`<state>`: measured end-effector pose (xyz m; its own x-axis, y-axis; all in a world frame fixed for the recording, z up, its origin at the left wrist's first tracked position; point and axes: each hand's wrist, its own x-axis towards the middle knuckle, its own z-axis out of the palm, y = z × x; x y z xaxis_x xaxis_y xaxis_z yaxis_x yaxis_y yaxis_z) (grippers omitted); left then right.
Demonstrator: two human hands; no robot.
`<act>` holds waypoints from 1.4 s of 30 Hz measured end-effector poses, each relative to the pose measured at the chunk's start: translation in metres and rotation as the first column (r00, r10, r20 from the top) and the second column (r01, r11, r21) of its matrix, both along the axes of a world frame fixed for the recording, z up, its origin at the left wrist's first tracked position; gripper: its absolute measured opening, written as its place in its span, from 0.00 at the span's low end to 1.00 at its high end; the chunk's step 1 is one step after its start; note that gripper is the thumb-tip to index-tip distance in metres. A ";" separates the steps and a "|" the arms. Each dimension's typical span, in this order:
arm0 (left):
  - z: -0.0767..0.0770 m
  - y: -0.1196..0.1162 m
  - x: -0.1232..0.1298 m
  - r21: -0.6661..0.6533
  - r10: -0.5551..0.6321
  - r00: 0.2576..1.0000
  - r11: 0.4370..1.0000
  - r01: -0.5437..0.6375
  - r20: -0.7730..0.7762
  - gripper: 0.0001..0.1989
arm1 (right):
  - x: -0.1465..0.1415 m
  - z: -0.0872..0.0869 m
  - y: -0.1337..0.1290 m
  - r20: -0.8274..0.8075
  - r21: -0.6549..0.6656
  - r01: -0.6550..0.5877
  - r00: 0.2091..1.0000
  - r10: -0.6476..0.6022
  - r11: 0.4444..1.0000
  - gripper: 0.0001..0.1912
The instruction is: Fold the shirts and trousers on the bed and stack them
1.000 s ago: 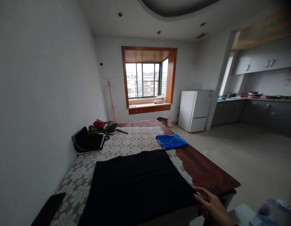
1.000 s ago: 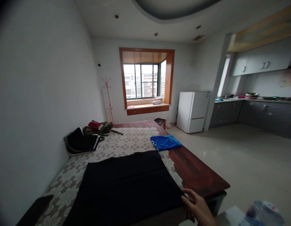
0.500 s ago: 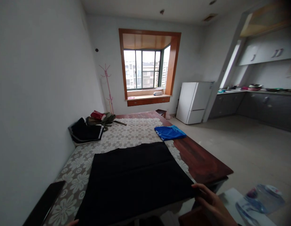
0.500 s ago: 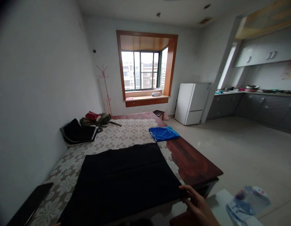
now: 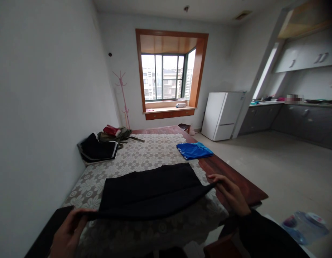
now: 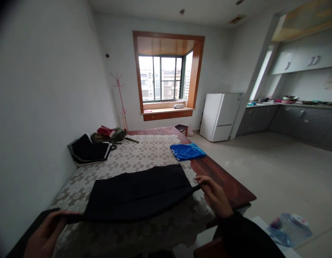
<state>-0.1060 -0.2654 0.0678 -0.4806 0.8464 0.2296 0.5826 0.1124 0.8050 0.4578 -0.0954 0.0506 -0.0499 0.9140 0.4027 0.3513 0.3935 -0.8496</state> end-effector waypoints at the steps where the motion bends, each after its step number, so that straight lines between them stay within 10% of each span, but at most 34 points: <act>1: 0.009 0.021 0.001 -0.015 0.051 0.998 0.999 -0.052 -0.039 0.23 | -0.011 0.010 0.019 0.014 -0.007 -0.005 1.000 0.005 1.000 0.19; 4: 0.020 0.089 0.004 -0.092 0.142 0.974 0.983 -0.160 -0.178 0.25 | -0.048 0.025 0.078 0.249 -0.033 0.160 0.957 -0.147 0.987 0.19; 9: -0.004 0.158 0.007 -0.284 0.177 0.911 0.913 -0.293 -0.373 0.25 | -0.093 0.008 0.133 0.536 -0.113 0.331 0.814 -0.223 0.937 0.17; 17: -0.020 0.160 0.004 -0.331 0.099 0.857 0.895 -0.298 -0.505 0.24 | -0.104 -0.022 0.146 0.707 -0.167 0.380 0.689 -0.158 0.910 0.16; 26: -0.009 0.150 0.004 -0.285 0.054 0.806 0.920 -0.270 -0.589 0.27 | -0.105 -0.002 0.134 0.764 -0.053 0.328 0.621 -0.173 0.943 0.18; 34: -0.031 0.174 0.130 -0.252 -0.289 0.604 0.956 0.147 -0.743 0.27 | -0.222 -0.015 0.076 0.779 0.054 -0.216 0.620 0.093 0.975 0.27; 42: -0.070 0.196 0.170 -0.314 -0.348 0.618 0.935 0.168 -0.705 0.31 | -0.256 -0.056 0.068 0.769 -0.067 -0.241 0.607 0.203 0.968 0.32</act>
